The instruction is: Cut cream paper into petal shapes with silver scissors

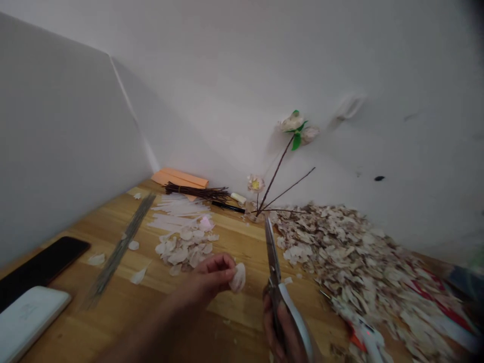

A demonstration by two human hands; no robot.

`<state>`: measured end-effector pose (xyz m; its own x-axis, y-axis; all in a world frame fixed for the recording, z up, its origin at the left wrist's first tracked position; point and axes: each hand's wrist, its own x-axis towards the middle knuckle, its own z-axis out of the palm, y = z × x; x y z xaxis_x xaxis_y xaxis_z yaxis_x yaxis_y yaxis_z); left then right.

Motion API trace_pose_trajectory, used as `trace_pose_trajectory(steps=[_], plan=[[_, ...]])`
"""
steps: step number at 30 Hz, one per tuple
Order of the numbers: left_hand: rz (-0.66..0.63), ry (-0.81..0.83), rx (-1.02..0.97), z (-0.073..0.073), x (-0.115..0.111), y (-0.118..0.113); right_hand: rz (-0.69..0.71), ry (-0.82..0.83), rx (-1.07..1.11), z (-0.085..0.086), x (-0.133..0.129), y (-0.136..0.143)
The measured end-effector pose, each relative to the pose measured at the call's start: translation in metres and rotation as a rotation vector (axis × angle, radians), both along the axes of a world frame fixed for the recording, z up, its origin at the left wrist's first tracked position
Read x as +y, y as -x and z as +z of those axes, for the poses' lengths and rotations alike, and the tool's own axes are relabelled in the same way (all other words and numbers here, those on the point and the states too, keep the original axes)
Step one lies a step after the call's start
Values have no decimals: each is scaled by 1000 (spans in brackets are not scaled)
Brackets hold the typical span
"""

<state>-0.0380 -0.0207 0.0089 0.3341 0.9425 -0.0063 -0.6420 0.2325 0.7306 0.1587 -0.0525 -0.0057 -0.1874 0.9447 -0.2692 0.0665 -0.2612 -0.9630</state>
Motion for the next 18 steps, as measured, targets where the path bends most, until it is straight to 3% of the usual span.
trace_pose_trajectory(steps=[3,6,18], plan=[[-249,47,147,-7,-4,-6,-35,13,89,-2,3,4],[-388,58,212,-11,-8,-12,-55,37,174,-4,4,8],[-354,58,215,-5,-8,-14,-179,38,449,5,2,22]])
